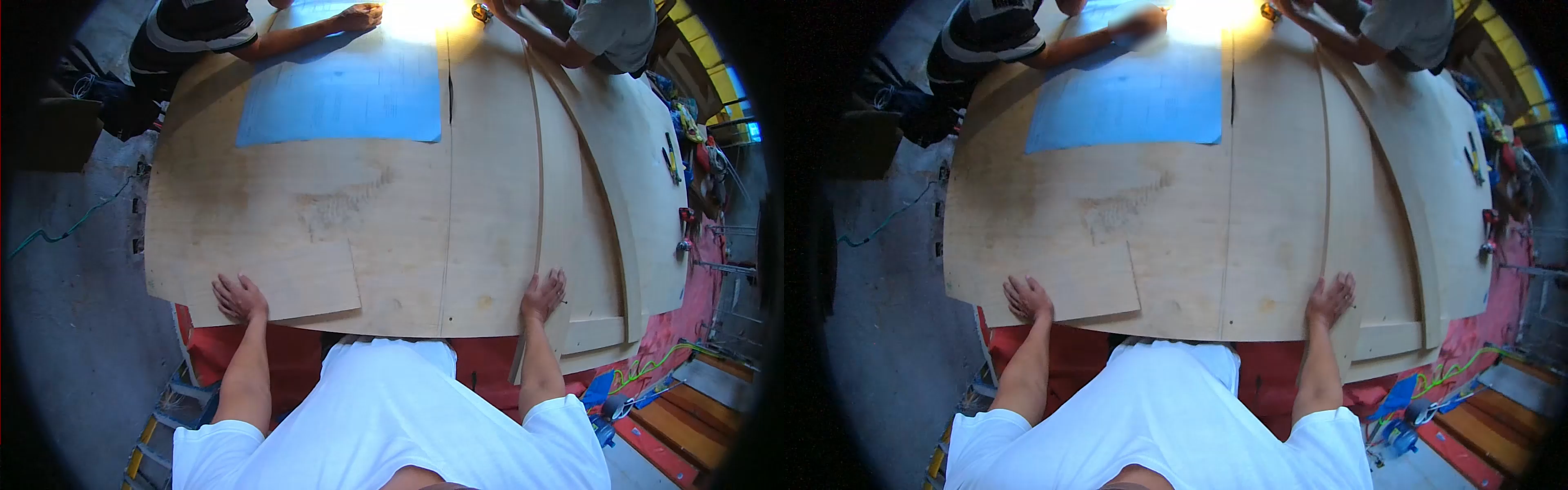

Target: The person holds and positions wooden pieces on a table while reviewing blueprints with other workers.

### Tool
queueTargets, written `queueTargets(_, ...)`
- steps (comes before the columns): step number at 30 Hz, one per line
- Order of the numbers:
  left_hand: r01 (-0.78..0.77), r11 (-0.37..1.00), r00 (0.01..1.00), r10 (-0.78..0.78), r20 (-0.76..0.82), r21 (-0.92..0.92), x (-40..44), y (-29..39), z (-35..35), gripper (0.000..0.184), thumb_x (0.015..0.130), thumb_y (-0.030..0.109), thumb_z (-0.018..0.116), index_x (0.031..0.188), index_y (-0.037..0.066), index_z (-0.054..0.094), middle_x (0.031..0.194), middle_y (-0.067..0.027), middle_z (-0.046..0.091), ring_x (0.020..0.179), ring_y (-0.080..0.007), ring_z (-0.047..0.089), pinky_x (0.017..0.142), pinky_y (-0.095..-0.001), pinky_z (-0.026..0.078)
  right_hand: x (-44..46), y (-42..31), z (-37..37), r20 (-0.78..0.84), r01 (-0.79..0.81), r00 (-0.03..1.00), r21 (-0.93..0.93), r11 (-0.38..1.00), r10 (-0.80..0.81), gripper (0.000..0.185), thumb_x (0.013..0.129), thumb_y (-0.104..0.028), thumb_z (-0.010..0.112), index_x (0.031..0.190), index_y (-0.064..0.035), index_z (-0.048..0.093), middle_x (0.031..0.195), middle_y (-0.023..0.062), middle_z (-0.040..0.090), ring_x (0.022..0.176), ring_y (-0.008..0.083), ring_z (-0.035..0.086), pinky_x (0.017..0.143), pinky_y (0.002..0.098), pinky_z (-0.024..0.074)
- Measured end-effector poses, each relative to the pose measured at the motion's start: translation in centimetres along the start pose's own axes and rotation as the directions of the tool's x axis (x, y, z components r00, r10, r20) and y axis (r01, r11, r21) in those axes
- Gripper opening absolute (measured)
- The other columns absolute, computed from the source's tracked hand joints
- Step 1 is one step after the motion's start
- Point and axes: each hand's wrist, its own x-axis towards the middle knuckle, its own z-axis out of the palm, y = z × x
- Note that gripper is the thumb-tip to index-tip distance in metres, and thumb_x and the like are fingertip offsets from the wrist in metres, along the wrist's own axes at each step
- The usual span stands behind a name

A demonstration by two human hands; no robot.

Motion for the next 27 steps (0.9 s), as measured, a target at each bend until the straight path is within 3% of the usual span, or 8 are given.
queueTargets(7,-0.018,0.999,1.000,0.018,-0.016,0.030,0.0,-0.5,0.5,0.059,0.098,0.044,0.046,0.145,0.009,0.042,0.153,-0.0149,0.037,0.143,-0.0281,0.031,0.113,-0.0500,0.026,0.0,-0.1,-0.2,-0.013,0.020,1.000,-0.001,1.000,-0.020,0.054,0.094,-0.033,0.058,0.138,-0.0062,0.042,0.147,0.0170,0.039,0.139,0.0335,0.033,0.114,0.0476,0.0255)
queueTargets(13,0.003,1.000,0.999,-0.004,0.039,0.018,0.1,-0.4,0.3,0.060,0.098,0.043,0.046,0.146,0.008,0.040,0.155,-0.0140,0.033,0.145,-0.0271,0.027,0.115,-0.0495,0.021,0.0,-0.2,-0.4,-0.026,0.021,0.999,0.021,1.000,-0.021,0.053,0.094,-0.033,0.058,0.136,-0.0050,0.042,0.146,0.0193,0.039,0.139,0.0343,0.033,0.114,0.0480,0.0250)
queueTargets(19,0.010,1.000,1.000,-0.010,0.019,0.019,0.0,-0.5,0.6,0.061,0.097,0.043,0.047,0.148,0.010,0.038,0.155,-0.0132,0.033,0.146,-0.0266,0.026,0.115,-0.0517,0.022,0.1,-0.7,-1.1,0.047,-0.038,0.998,0.045,0.998,0.036,0.057,0.091,-0.034,0.060,0.138,-0.0063,0.041,0.148,0.0177,0.037,0.140,0.0344,0.031,0.116,0.0503,0.0226)
queueTargets(22,0.021,0.999,0.999,-0.021,0.024,0.027,0.0,-0.6,1.0,0.061,0.097,0.043,0.047,0.148,0.010,0.038,0.155,-0.0129,0.032,0.146,-0.0267,0.025,0.115,-0.0522,0.023,-0.1,-0.3,-0.2,-0.023,-0.008,1.000,0.034,0.999,0.008,0.057,0.092,-0.036,0.059,0.138,-0.0070,0.041,0.148,0.0170,0.037,0.140,0.0341,0.031,0.116,0.0506,0.0220)
queueTargets(27,0.013,1.000,1.000,-0.013,-0.004,-0.011,-0.3,-0.6,1.1,0.060,0.096,0.042,0.048,0.146,0.010,0.040,0.153,-0.0137,0.035,0.144,-0.0286,0.028,0.114,-0.0527,0.024,0.0,-0.1,-0.4,-0.004,-0.022,1.000,0.029,0.999,0.022,0.055,0.093,-0.036,0.058,0.136,-0.0063,0.044,0.147,0.0149,0.040,0.138,0.0327,0.035,0.114,0.0478,0.0251)
